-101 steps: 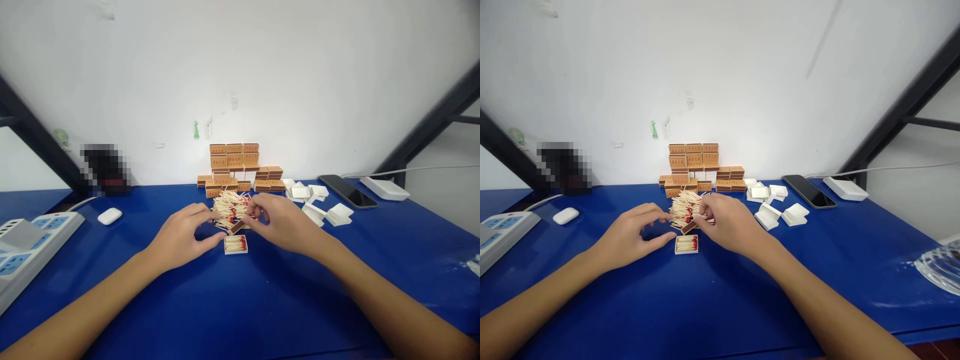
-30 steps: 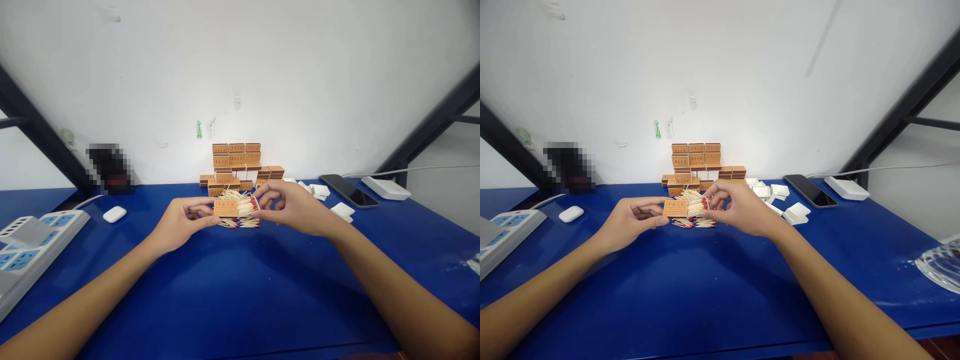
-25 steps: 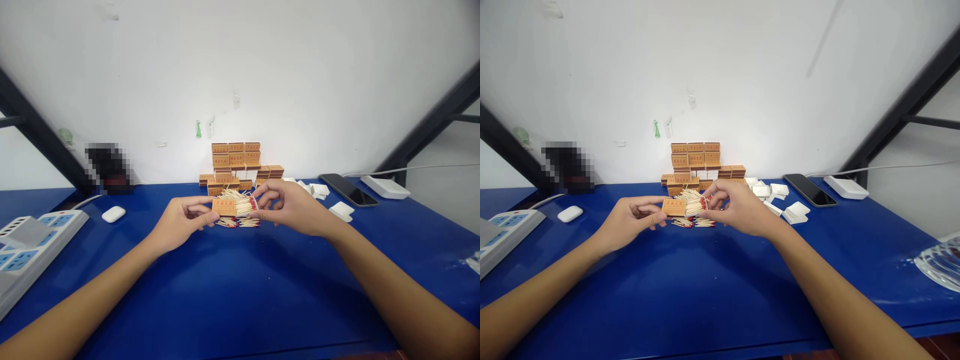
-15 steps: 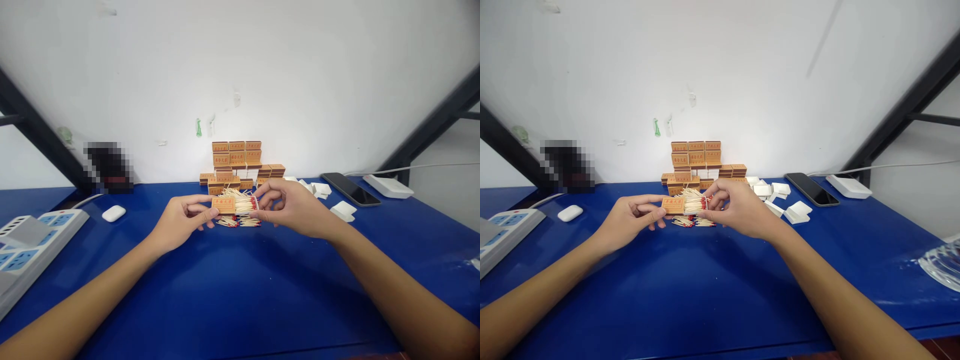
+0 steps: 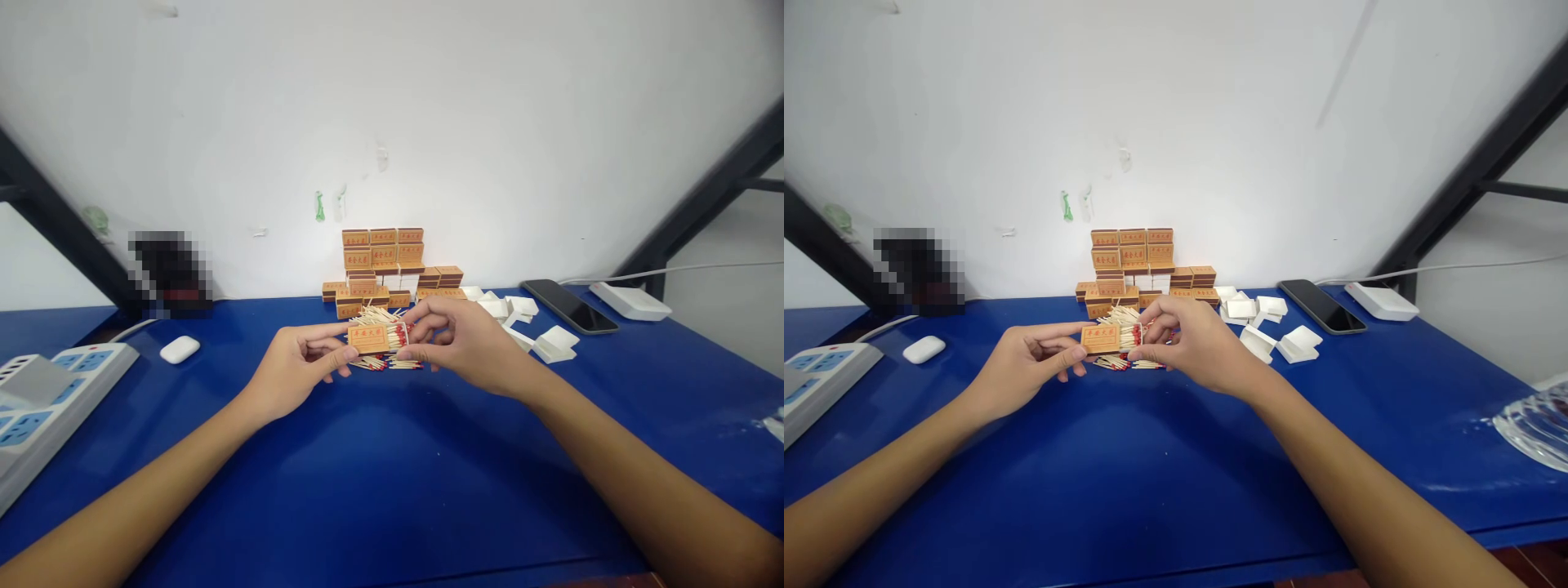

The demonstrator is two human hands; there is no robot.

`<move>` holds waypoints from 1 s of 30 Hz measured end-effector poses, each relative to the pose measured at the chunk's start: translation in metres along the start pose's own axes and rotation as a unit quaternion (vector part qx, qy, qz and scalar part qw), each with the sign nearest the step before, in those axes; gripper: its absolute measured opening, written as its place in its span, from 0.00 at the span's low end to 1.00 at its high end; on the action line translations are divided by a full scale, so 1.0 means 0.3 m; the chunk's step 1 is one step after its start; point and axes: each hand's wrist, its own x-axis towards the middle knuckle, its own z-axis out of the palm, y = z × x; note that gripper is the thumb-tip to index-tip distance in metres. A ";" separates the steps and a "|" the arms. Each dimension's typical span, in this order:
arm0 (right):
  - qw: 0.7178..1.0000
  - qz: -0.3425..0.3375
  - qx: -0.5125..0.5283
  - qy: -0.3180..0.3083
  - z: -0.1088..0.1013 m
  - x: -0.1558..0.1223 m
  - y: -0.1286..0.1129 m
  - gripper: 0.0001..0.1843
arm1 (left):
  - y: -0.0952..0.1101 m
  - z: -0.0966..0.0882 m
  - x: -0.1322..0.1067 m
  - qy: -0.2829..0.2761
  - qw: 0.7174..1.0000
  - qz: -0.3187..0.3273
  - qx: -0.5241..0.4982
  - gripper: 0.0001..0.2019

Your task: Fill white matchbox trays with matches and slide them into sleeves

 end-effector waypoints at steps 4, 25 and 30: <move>1.000 -0.005 0.021 0.004 0.063 -0.011 0.002 0.20 | 0.015 0.015 -0.011 0.005 1.000 0.002 -0.009 0.28; 0.992 0.006 0.127 -0.024 0.149 -0.042 -0.015 0.36 | -0.002 0.016 -0.014 0.036 0.998 0.051 0.026 0.28; 0.997 -0.003 0.057 -0.048 0.168 -0.059 -0.021 0.34 | -0.013 0.011 -0.015 0.043 0.989 0.078 0.118 0.28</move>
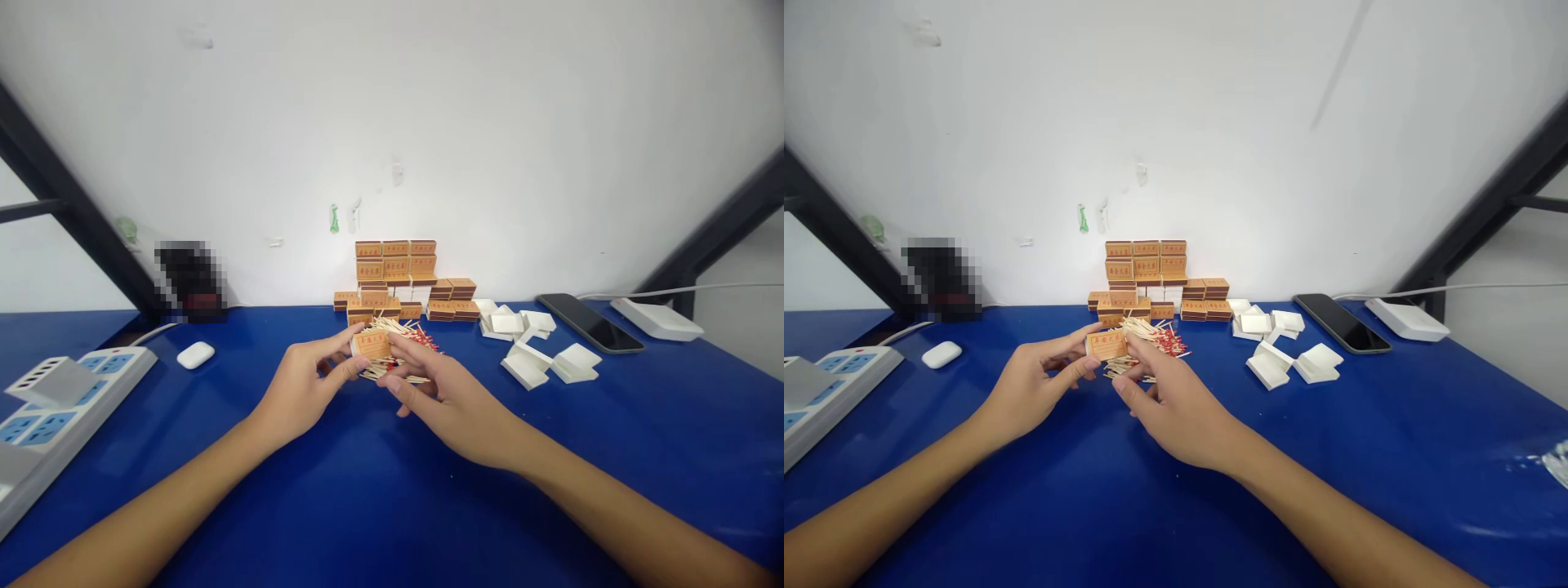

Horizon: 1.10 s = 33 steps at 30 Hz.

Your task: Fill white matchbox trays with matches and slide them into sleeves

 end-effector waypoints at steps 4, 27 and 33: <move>0.998 -0.014 -0.062 0.011 0.005 -0.001 -0.009 0.34 | -0.004 -0.006 0.000 -0.006 0.999 0.023 0.035 0.28; 0.954 -0.070 -0.232 0.179 -0.097 0.048 0.039 0.24 | -0.278 -0.275 0.236 0.090 0.975 -0.153 0.135 0.28; 0.941 -0.072 -0.278 0.180 -0.124 0.058 0.035 0.15 | -0.284 -0.224 0.294 0.154 0.943 -0.157 0.250 0.23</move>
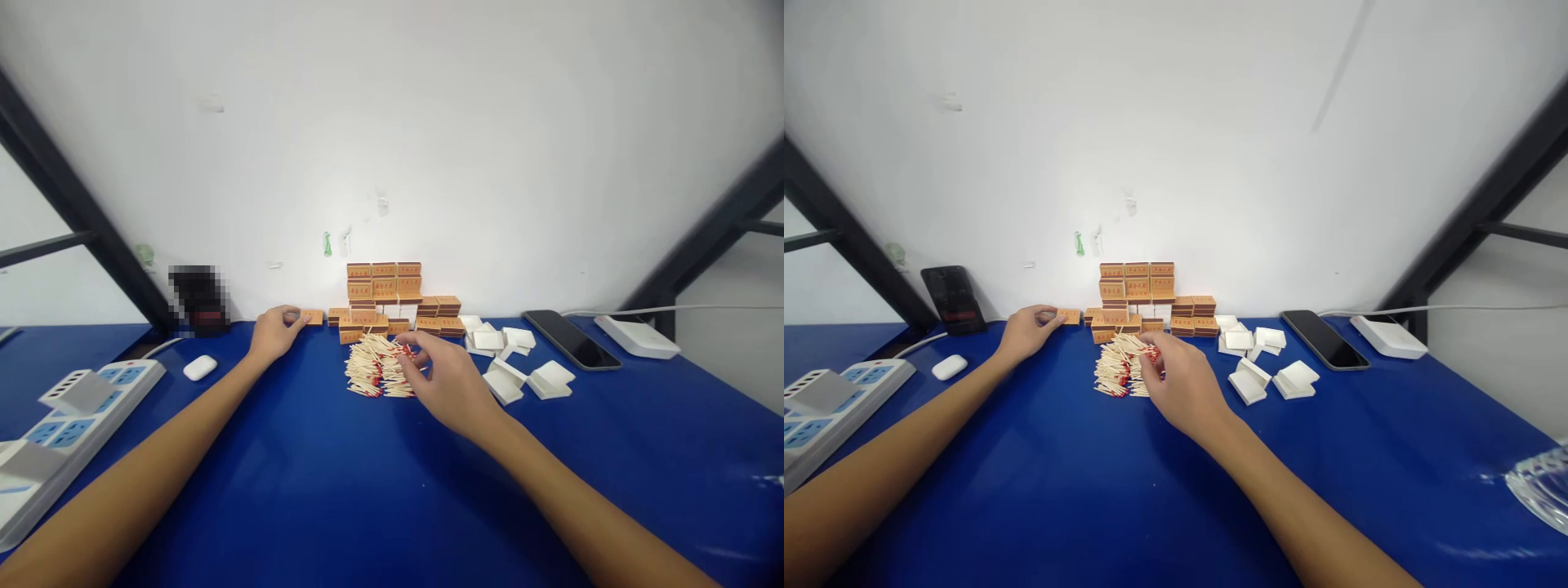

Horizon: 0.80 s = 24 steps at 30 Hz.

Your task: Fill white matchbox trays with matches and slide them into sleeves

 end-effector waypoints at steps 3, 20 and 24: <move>1.000 -0.010 0.002 0.009 -0.014 0.007 0.006 0.11 | 0.022 0.018 -0.016 0.019 0.999 -0.012 0.030 0.22; 0.939 0.038 -0.343 -0.008 -0.142 0.083 0.230 0.12 | 0.126 -0.084 -0.173 -0.036 0.986 0.105 0.127 0.19; 0.935 0.023 -0.353 -0.019 -0.117 0.107 0.273 0.13 | 0.177 -0.101 -0.294 -0.064 0.979 0.145 0.126 0.16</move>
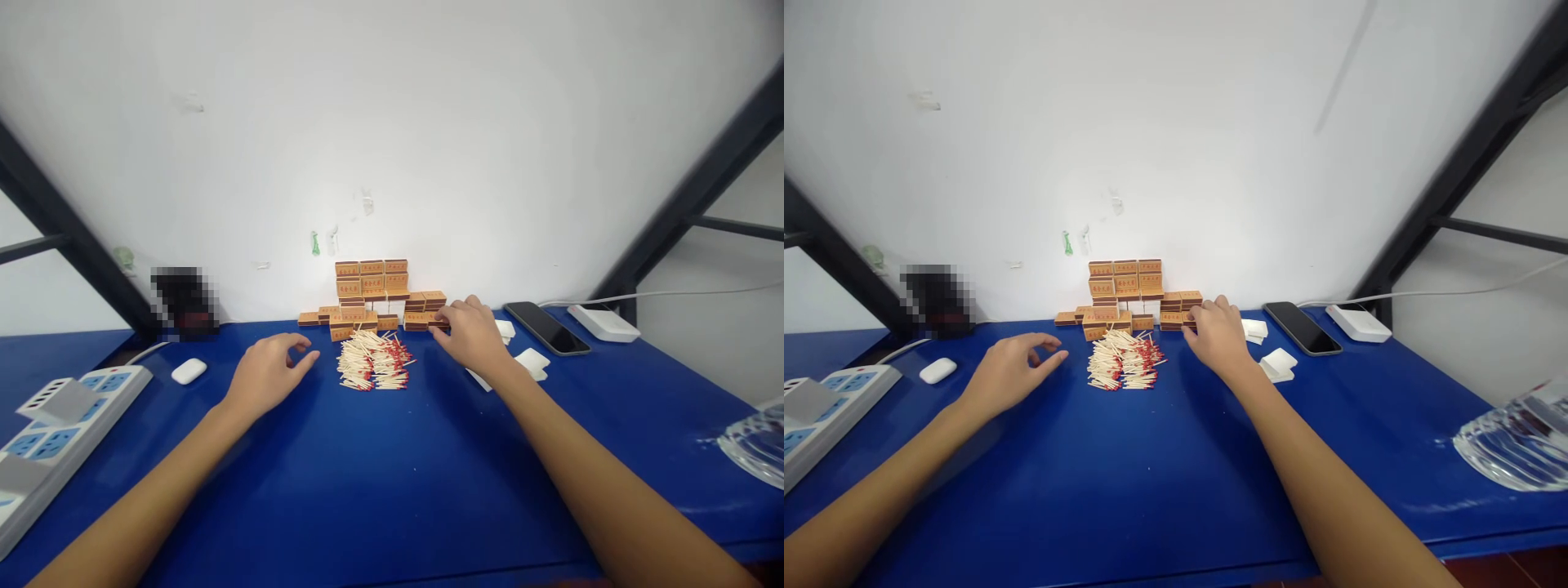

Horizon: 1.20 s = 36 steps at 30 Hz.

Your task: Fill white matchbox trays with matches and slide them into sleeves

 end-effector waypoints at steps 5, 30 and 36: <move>0.996 -0.085 0.011 -0.019 0.056 0.065 -0.029 0.18 | 0.060 -0.010 -0.086 -0.044 0.992 0.113 -0.030 0.13; 0.946 0.130 0.079 -0.287 -0.209 -0.039 0.227 0.18 | 0.001 0.089 -0.090 0.008 0.978 0.138 -0.159 0.11; 0.930 0.130 0.046 -0.340 -0.195 -0.045 0.210 0.09 | 0.008 0.082 -0.091 0.004 0.978 0.135 -0.159 0.11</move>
